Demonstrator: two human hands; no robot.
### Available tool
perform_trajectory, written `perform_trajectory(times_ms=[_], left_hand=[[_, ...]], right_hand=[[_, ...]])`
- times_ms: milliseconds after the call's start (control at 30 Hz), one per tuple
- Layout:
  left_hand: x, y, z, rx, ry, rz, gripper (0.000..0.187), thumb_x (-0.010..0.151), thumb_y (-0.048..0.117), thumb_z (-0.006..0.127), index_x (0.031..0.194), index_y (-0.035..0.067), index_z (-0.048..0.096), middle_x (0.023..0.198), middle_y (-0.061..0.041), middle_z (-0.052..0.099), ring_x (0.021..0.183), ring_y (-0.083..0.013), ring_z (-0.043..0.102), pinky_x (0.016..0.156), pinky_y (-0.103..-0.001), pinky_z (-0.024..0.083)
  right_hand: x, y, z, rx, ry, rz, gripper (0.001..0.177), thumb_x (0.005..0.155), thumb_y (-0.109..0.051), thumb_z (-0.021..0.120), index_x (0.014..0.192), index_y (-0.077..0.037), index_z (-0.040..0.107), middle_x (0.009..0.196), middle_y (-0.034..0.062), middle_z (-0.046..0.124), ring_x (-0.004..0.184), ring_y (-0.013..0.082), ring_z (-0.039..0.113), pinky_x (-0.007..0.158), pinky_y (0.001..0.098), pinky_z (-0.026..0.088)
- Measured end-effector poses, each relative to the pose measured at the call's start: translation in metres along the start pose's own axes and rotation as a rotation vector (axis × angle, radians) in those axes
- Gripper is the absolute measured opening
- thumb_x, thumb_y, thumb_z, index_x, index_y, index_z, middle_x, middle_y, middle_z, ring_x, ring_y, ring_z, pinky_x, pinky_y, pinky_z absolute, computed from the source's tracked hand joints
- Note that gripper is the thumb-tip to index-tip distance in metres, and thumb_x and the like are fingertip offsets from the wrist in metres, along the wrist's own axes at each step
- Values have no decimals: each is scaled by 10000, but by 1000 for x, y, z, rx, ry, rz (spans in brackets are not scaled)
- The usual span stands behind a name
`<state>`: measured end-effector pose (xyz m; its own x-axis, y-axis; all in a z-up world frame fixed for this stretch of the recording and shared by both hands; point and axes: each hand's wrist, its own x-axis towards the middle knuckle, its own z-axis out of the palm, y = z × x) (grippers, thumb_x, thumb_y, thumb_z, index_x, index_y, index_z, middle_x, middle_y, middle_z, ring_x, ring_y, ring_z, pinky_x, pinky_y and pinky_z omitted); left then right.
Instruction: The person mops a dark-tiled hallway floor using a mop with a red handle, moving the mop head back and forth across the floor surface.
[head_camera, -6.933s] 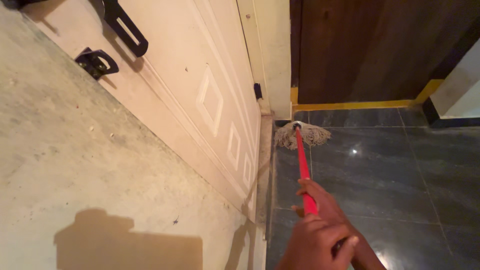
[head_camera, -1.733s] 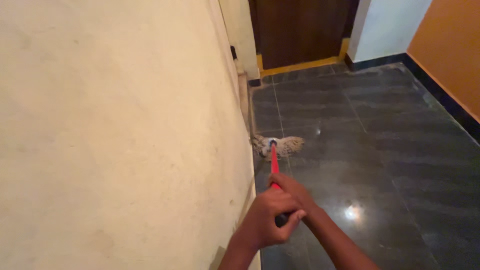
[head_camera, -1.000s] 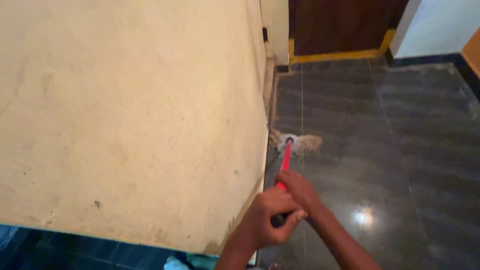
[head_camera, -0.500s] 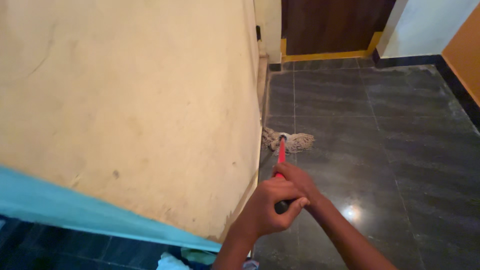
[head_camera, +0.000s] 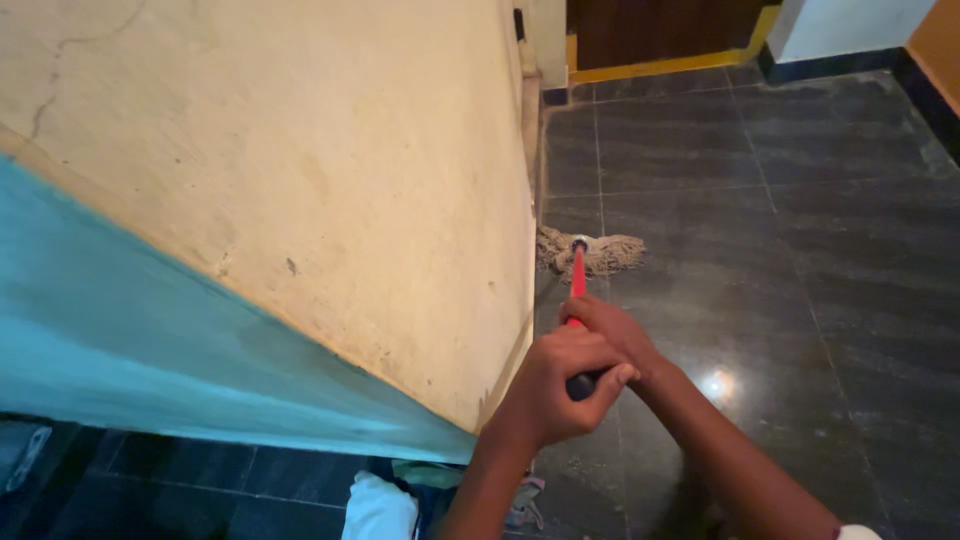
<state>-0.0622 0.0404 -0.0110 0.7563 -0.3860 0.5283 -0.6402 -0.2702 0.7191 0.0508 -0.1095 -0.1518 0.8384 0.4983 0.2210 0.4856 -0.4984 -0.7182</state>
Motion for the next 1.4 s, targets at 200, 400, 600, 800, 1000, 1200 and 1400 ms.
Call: perform_trajectory(times_ms=[200, 400, 600, 800, 1000, 1200, 1400], left_hand=[[-14, 9, 14, 30, 19, -34, 47, 909, 90, 711, 886, 60, 738, 833, -88, 720, 822, -262, 680, 785, -349, 528], [-3, 20, 47, 66, 75, -72, 56, 918, 85, 704, 887, 63, 746, 831, -84, 729, 797, -251, 674, 744, -348, 527], [30, 32, 108, 118, 254, -150, 84, 927, 82, 696, 884, 59, 764, 732, -103, 655, 715, -243, 653, 684, -352, 513], [73, 60, 219, 143, 338, -162, 90, 925, 66, 685, 879, 34, 756, 749, -121, 675, 720, -251, 673, 665, -354, 509], [69, 56, 231, 126, 436, -88, 110, 938, 28, 651, 869, -6, 729, 794, -136, 705, 763, -250, 689, 729, -360, 531], [40, 53, 204, -23, 604, -286, 142, 918, 49, 621, 851, -35, 714, 756, -85, 679, 646, -122, 601, 594, -269, 463], [34, 42, 193, -71, 582, -308, 143, 927, 40, 597, 868, -26, 710, 723, -67, 659, 637, -86, 580, 587, -238, 446]], right_hand=[[-14, 1, 2, -48, -18, -21, 209, 802, -240, 612, 973, -120, 626, 1028, 106, 661, 967, 351, 647, 759, 430, 509], [-21, 16, -25, -99, -74, -136, 173, 829, -258, 619, 945, -130, 631, 977, 114, 671, 967, 351, 656, 804, 428, 524], [-22, 46, -83, -102, -233, -252, 348, 720, -305, 716, 1003, -115, 645, 987, 143, 709, 941, 397, 667, 767, 478, 514], [-59, 129, -137, -79, -282, -258, 344, 789, -350, 711, 997, -87, 637, 954, 153, 719, 962, 380, 697, 810, 468, 539], [-69, 116, -129, -91, -269, -180, 337, 740, -333, 732, 1009, -137, 680, 1018, 138, 716, 987, 389, 676, 785, 493, 533], [-66, 51, -133, -279, -393, -58, 397, 719, -433, 756, 988, -157, 659, 1013, 135, 718, 1018, 365, 688, 840, 492, 539], [-64, 31, -141, -325, -383, 15, 375, 716, -431, 762, 931, -138, 675, 1009, 126, 731, 1032, 347, 698, 849, 493, 547]])
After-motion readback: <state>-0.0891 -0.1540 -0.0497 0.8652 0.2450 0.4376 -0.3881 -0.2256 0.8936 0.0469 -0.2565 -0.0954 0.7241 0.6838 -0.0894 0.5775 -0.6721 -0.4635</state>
